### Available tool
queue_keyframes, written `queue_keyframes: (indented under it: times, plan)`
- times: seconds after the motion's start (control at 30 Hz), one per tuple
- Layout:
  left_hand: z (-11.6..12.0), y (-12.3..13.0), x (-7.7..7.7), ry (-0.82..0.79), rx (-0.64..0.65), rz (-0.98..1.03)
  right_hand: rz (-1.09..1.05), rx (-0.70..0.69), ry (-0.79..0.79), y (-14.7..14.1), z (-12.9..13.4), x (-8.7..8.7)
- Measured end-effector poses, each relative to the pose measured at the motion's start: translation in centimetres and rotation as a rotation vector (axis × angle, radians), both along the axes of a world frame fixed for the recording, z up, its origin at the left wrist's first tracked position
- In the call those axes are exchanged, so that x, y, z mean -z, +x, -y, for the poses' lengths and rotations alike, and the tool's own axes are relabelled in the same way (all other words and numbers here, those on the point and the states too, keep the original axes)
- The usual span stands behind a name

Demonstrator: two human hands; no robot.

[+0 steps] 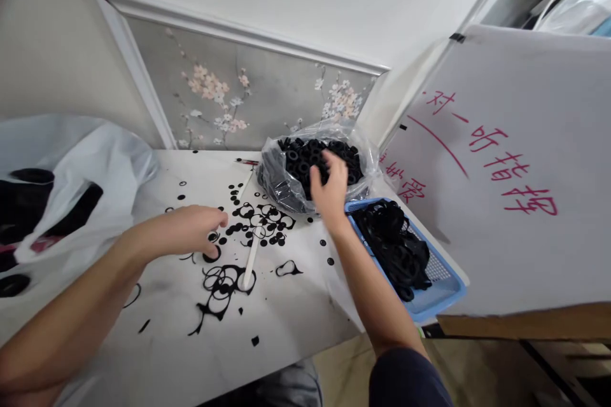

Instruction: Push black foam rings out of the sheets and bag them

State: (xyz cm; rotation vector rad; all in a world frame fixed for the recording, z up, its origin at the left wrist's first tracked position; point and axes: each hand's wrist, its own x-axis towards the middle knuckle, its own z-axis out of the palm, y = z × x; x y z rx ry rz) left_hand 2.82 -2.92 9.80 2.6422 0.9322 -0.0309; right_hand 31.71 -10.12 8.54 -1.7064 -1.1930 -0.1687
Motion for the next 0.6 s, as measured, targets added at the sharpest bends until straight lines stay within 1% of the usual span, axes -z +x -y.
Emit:
queue_keyframes:
  times: [0.03, 0.07, 0.1, 0.13, 0.2, 0.27, 0.3, 0.33, 0.37, 0.4, 0.43, 0.47, 0.5, 0.53, 0.6]
  plan:
    - [0.0, 0.0, 0.6, -0.042, 0.015, -0.022, 0.016, -0.179, -0.01, -2.2, 1.2, 0.7]
    - [0.0, -0.1, 1.1, -0.079, 0.029, -0.041, 0.044, -0.37, -0.109, -4.2, 2.4, 1.4]
    - [0.0, -0.1, 1.5, -0.107, 0.04, -0.057, 0.049, -0.474, -0.201, -5.8, 3.3, 2.2]
    - [0.0, -0.2, 1.8, -0.123, 0.046, -0.07, 0.016, -0.512, -0.25, -7.2, 3.9, 3.1]
    - [-0.1, -0.3, 1.9, -0.131, 0.052, -0.093, -0.125, -0.605, -0.348, -8.7, 4.3, 4.6]
    - [0.2, -0.6, 1.8, -0.143, 0.079, -0.105, -0.232, -0.658, -0.38, -9.2, 3.9, 5.8]
    - [0.5, -0.9, 1.8, -0.161, 0.106, -0.058, -0.275, -0.673, -0.378, -9.3, 3.7, 6.3]
    - [1.0, -1.1, 2.0, -0.19, 0.13, 0.045, -0.345, -0.692, -0.373, -9.5, 3.5, 6.7]
    - [1.6, -1.4, 2.5, -0.219, 0.13, 0.206, -0.451, -0.729, -0.375, -9.7, 3.4, 7.0]
    - [2.4, -1.6, 3.2, -0.249, 0.103, 0.415, -0.594, -0.786, -0.388, -10.0, 3.5, 7.3]
    - [3.2, -1.7, 4.1, -0.266, 0.03, 0.635, -0.752, -0.851, -0.403, -10.4, 3.6, 7.6]
    - [4.0, -1.8, 5.1, -0.256, -0.087, 0.83, -0.896, -0.91, -0.416, -10.8, 3.9, 7.8]
    - [4.7, -1.7, 6.2, -0.265, -0.166, 0.938, -1.002, -0.949, -0.422, -11.1, 4.3, 8.0]
    - [5.3, -1.6, 7.2, -0.292, -0.199, 0.988, -1.052, -0.962, -0.418, -11.5, 4.6, 8.2]
    - [6.0, -1.3, 8.6, -0.359, -0.204, 0.986, -1.065, -0.935, -0.376, -12.0, 5.1, 8.4]
